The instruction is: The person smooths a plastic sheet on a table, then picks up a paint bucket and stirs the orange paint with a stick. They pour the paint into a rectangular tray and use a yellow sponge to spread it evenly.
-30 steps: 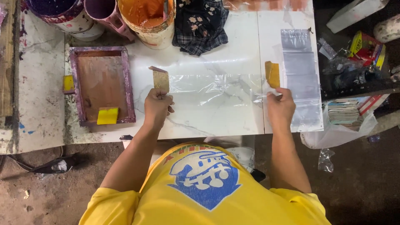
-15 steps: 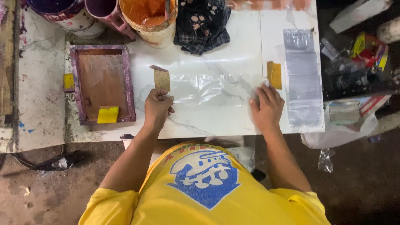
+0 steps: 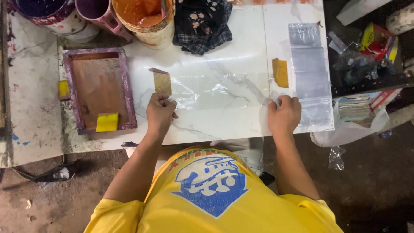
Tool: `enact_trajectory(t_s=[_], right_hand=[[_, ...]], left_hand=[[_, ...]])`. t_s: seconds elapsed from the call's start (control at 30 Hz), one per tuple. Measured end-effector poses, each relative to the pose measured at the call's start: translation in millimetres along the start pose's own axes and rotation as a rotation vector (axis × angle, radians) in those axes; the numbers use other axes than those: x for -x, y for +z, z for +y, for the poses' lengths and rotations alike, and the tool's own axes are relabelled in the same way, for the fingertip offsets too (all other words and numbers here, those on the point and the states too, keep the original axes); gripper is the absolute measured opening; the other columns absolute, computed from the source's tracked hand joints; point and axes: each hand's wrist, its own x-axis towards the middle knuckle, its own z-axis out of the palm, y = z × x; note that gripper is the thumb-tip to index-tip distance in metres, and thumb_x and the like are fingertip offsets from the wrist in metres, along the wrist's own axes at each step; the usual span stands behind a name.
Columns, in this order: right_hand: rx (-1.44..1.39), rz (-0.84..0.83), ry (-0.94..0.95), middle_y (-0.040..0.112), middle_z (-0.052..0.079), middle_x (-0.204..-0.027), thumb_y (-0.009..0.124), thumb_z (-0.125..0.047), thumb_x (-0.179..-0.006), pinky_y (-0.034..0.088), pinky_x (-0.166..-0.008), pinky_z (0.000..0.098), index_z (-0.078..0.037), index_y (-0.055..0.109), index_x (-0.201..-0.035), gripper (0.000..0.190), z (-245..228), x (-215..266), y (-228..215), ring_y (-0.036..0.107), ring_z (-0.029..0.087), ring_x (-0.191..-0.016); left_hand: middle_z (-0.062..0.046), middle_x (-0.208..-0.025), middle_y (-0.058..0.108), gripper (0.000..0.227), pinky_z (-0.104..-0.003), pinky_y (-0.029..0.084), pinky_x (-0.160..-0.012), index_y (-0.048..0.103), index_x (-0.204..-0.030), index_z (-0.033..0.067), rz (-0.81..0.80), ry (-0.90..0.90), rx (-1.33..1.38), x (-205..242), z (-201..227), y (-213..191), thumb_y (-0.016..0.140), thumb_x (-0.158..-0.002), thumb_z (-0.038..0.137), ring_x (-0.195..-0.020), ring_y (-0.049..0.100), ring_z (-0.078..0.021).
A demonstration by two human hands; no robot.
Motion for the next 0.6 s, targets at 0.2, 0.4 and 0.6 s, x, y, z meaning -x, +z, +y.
enact_trajectory(t_s=[0.2, 0.4, 0.6], right_hand=[[0.064, -0.082, 0.018, 0.056, 0.000, -0.088, 0.078, -0.029, -0.093, 0.049, -0.071, 0.0379, -0.015, 0.065, -0.096, 0.019, 2, 1, 13, 0.062, 0.025, -0.084], [-0.172, 0.151, -0.305, 0.058, 0.010, -0.119, 0.077, -0.022, -0.094, 0.050, -0.085, 0.0448, -0.011, 0.071, -0.119, 0.029, -25, 8, -11, 0.058, 0.034, -0.108], [-0.003, 0.128, -0.365, 0.063, 0.002, -0.127, 0.071, -0.039, -0.099, 0.047, -0.086, 0.0432, -0.015, 0.076, -0.116, 0.031, -23, 18, -5, 0.057, 0.026, -0.122]], left_hand=[[-0.010, -0.079, 0.058, 0.036, -0.024, 0.050, -0.045, 0.052, -0.122, -0.0078, -0.006, -0.003, 0.023, -1, -5, -1, 0.061, -0.089, 0.001, -0.053, 0.065, -0.0177], [-0.010, -0.078, 0.058, 0.034, -0.024, 0.051, -0.046, 0.051, -0.121, -0.0077, -0.019, 0.023, 0.017, 1, -5, -3, 0.059, -0.089, 0.001, -0.054, 0.066, -0.0173], [-0.011, -0.078, 0.058, 0.035, -0.024, 0.051, -0.047, 0.051, -0.121, -0.0089, -0.015, 0.030, 0.003, 3, -2, -2, 0.058, -0.088, -0.001, -0.055, 0.065, -0.0172]])
